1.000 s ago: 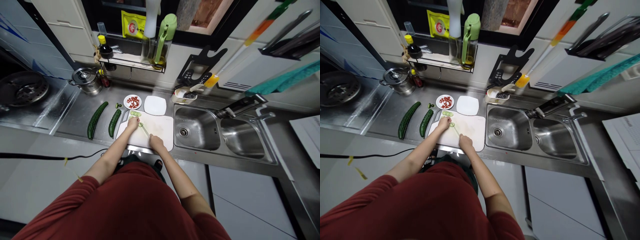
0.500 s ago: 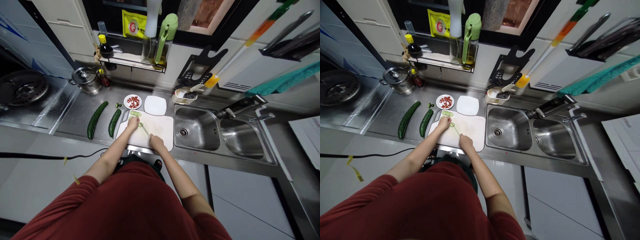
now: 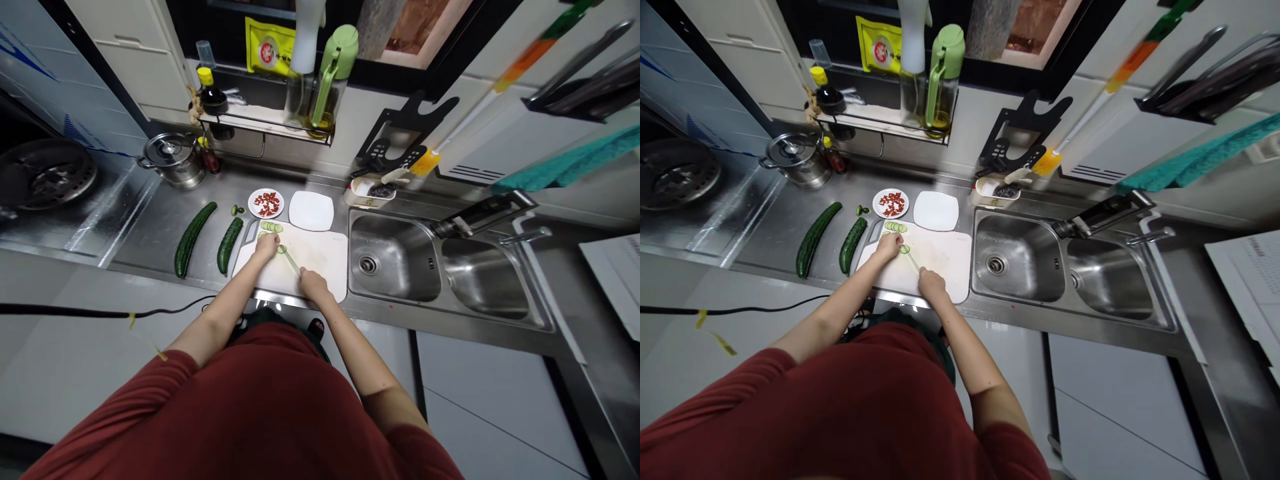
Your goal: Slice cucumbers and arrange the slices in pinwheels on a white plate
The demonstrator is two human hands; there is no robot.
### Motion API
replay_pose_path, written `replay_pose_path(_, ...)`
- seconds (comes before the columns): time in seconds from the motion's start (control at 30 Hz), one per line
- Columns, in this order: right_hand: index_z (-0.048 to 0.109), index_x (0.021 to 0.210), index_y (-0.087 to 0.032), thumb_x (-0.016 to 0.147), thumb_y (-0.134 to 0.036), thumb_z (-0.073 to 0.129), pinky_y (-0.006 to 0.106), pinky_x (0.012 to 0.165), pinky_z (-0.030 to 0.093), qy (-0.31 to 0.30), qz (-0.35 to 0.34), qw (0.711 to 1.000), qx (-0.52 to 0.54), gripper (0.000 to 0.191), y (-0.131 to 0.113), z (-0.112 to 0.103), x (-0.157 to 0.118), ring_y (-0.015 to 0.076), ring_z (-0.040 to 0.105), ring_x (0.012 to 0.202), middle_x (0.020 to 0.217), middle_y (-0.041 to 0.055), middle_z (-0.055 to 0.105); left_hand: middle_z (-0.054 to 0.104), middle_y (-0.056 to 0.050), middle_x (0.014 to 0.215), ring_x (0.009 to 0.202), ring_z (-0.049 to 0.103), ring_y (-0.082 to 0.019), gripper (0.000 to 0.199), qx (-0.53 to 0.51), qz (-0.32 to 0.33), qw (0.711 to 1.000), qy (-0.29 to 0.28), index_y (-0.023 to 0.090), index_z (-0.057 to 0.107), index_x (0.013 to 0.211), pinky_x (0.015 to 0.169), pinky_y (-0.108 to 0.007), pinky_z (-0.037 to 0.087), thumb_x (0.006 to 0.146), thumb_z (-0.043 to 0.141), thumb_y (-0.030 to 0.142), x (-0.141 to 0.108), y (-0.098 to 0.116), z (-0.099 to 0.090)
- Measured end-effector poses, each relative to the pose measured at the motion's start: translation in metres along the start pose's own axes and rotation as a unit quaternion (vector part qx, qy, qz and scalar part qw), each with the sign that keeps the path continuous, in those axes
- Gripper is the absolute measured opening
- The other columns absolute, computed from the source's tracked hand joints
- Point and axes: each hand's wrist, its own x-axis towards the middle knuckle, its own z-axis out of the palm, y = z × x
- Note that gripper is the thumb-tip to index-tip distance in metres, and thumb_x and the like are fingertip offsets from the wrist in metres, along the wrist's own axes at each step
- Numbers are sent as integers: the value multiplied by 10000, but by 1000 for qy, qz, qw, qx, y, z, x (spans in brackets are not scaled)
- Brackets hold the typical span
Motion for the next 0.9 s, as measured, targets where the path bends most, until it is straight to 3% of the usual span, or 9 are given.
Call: replay_pose_path(0.9, 512, 1142, -145, 908, -128, 354, 325, 760, 468, 8, -6, 1000, 5, 283, 5, 5, -7, 250, 642, 966, 1043, 155, 660, 682, -77, 936, 938, 599, -198, 162, -8, 11, 1000, 11, 184, 672, 872, 829, -282, 433, 793, 534, 151, -2, -1, 2)
